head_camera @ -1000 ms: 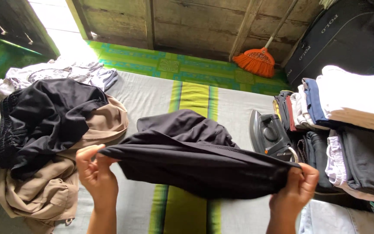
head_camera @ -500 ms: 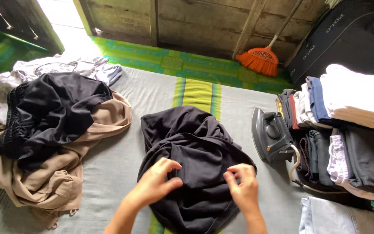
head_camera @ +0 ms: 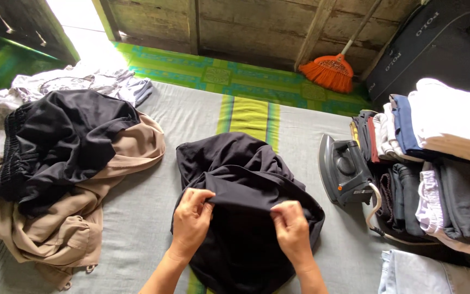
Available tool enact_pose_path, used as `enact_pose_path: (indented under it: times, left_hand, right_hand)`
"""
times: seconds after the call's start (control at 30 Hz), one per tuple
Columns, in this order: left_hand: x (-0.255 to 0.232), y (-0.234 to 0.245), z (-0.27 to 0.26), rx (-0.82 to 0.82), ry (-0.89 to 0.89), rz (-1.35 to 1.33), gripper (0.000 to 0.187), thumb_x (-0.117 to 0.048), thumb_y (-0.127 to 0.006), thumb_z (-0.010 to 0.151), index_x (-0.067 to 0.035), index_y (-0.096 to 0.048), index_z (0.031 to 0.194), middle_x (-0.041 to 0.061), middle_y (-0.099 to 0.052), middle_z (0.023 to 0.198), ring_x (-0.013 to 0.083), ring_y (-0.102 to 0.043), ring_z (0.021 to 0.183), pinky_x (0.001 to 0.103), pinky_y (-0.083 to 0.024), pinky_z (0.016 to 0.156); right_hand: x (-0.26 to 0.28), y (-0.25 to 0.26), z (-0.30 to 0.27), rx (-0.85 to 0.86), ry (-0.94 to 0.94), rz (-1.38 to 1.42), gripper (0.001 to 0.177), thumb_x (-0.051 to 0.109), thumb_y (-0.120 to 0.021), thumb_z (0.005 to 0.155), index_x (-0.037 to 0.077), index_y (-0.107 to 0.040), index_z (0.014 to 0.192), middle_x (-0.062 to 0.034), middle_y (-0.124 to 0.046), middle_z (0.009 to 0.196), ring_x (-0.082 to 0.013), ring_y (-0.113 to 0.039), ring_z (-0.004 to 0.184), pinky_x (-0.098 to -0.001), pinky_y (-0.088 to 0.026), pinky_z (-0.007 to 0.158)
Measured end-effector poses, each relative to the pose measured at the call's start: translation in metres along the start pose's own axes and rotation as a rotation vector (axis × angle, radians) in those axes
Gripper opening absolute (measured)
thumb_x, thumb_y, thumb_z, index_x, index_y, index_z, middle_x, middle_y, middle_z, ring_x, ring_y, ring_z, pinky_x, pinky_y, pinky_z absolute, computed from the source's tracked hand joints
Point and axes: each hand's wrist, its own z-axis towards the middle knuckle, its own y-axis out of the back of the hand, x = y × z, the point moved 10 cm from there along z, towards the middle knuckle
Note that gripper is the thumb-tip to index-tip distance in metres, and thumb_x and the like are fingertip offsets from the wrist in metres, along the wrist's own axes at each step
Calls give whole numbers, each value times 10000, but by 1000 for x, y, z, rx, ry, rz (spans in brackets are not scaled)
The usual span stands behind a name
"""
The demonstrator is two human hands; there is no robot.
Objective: Ironing a pair of jeans and then folding the jeans and a black shirt.
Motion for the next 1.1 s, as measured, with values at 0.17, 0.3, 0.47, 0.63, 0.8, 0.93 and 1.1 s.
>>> enact_pose_path:
  times: [0.17, 0.3, 0.47, 0.63, 0.8, 0.93, 1.1]
  left_hand:
    - [-66, 17, 0, -117, -278, -12, 482, -108, -774, 749, -47, -634, 1206, 164, -571, 1199, 327, -639, 976, 413, -548, 826]
    - [-50, -13, -6, -47, -395, 164, 547, -89, -749, 665, -55, -653, 1202, 154, -646, 1197, 389, -646, 1104, 447, -497, 939]
    - [30, -51, 3, 152, -20, -144, 293, -152, -646, 939, -65, -697, 1215, 140, -739, 1009, 356, -703, 1010, 383, -548, 898]
    - [36, -70, -15, 333, 588, -886, 529, -431, -500, 1040, 12, -697, 1249, 101, -776, 1134, 160, -678, 1001, 331, -538, 879]
    - [31, -87, -34, 410, 824, -1146, 588, -469, -506, 982, -6, -656, 1311, 136, -762, 1174, 244, -725, 1016, 384, -565, 914]
    - [36, -70, -23, 379, 928, -1288, 653, -519, -471, 986, 22, -655, 1302, 190, -744, 1177, 319, -713, 1018, 441, -561, 926]
    - [58, -13, 12, 287, 739, -1448, 660, -532, -427, 1024, 39, -631, 1283, 181, -734, 1183, 314, -705, 1055, 448, -545, 951]
  right_hand:
    - [24, 22, 1, -69, -126, 402, 154, -40, -555, 987, 42, -636, 1090, -106, -711, 895, -148, -700, 735, -287, -575, 730]
    - [92, 57, 2, -149, 206, 432, 147, -42, -548, 1012, 46, -568, 1128, -110, -678, 1113, -163, -663, 987, -272, -524, 933]
    - [121, 85, 14, -401, 172, -50, 169, -12, -624, 968, 26, -593, 1130, -182, -560, 1288, -235, -595, 1099, -305, -505, 916]
    - [90, 32, -9, -147, 178, -111, 188, 141, -813, 877, 117, -653, 973, -90, -679, 948, -265, -700, 873, -346, -565, 818]
    - [60, -29, -18, 186, 123, -135, 416, 132, -860, 748, -6, -649, 1079, -195, -664, 994, -402, -659, 887, -422, -536, 747]
    - [41, -10, -12, 156, 72, -204, 313, 61, -821, 718, 31, -687, 999, -151, -653, 924, -365, -670, 859, -410, -547, 740]
    - [23, 48, -2, 19, 33, -239, 398, -116, -649, 634, 102, -757, 949, -85, -672, 912, -277, -707, 873, -356, -559, 771]
